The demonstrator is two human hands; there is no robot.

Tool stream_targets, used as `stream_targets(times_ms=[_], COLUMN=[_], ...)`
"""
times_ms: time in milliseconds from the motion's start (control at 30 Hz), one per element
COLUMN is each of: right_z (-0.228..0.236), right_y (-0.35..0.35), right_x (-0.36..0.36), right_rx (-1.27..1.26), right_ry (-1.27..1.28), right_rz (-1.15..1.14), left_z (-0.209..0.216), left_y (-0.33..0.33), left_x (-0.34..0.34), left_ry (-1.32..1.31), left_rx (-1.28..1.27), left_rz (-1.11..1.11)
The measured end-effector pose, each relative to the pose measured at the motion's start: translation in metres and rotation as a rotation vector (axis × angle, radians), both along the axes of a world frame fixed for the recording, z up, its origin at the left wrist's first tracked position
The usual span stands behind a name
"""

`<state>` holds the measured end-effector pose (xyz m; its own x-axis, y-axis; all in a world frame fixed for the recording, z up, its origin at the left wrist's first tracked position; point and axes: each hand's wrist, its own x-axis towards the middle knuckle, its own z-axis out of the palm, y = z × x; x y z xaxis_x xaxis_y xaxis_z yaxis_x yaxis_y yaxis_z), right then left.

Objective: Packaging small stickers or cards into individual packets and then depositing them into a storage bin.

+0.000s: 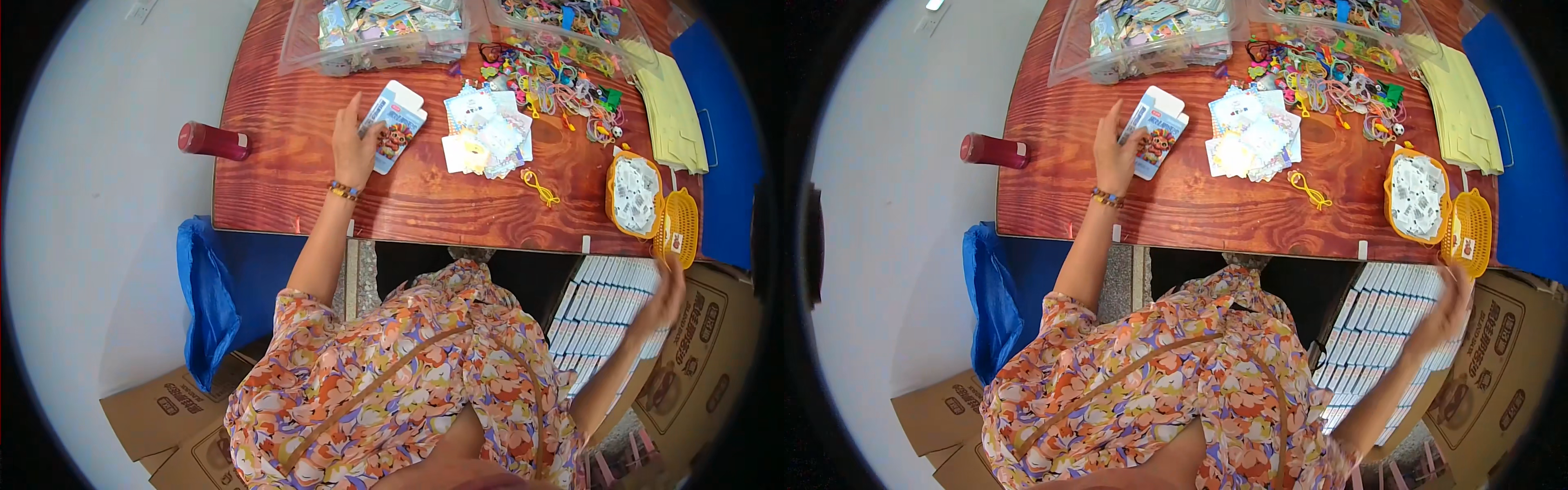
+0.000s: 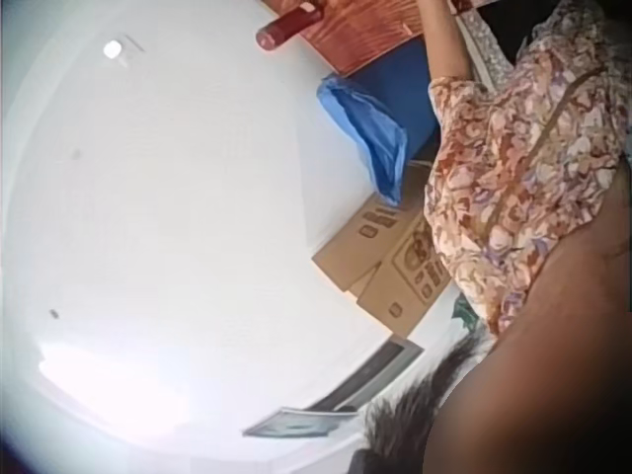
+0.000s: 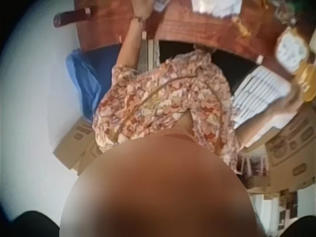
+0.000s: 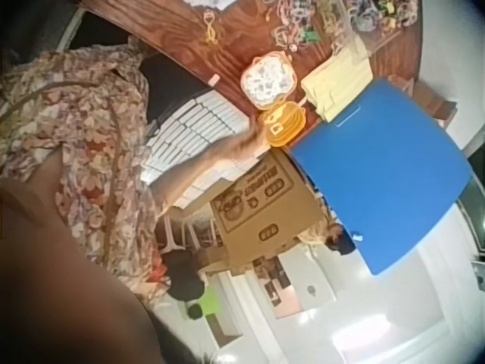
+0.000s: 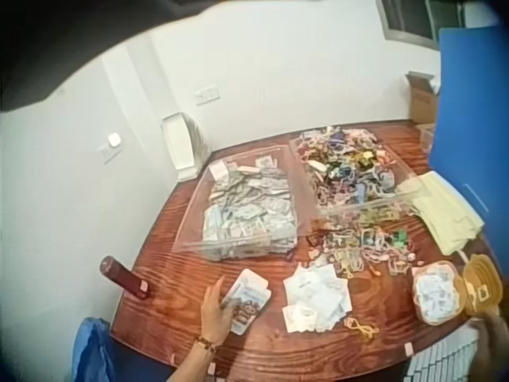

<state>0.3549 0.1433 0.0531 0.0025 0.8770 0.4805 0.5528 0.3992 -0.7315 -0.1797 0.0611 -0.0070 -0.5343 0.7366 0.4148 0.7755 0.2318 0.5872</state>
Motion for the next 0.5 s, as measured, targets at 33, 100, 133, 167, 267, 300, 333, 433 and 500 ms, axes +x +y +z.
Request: stream_targets(times_ms=[33,100,133,167,267,300,333,433,500], right_z=[0.002,0.021,0.015,0.012,0.009,0.0,-0.012,-0.017,-0.021], right_y=[0.007,0.011,0.01,0.012,0.028,0.03,0.031,0.032,0.032], right_x=[-0.036,-0.136,-0.172,-0.201,-0.249,-0.251,-0.252,-0.251,-0.245], right_rx=[-0.241,-0.585,-0.573,-0.616,-0.794,-0.792,-0.822,-0.834,-0.817], right_ry=[0.045,0.328,0.366,0.382,0.154,0.147,0.207,0.278,0.293], right_rz=[0.133,0.487,0.646,0.798,1.01,0.997,0.95,0.909,0.903], left_z=[0.009,0.027,0.038,0.054,0.057,0.06,0.058,0.045,0.043], left_y=[-0.004,-0.016,-0.02,-0.022,-0.027,-0.03,-0.029,-0.034,-0.031], left_x=[0.012,0.03,0.044,0.067,0.098,0.1,0.107,0.122,0.128], left_ry=[-0.071,-0.193,-0.311,-0.38,-0.489,-0.436,-0.443,0.176,0.159], left_rx=[0.069,0.028,-0.01,-0.037,0.044,-0.104,-0.099,-0.188,-0.169], left_rz=[-0.023,-0.16,-0.303,-0.325,-0.418,-0.397,-0.409,-0.418,-0.408])
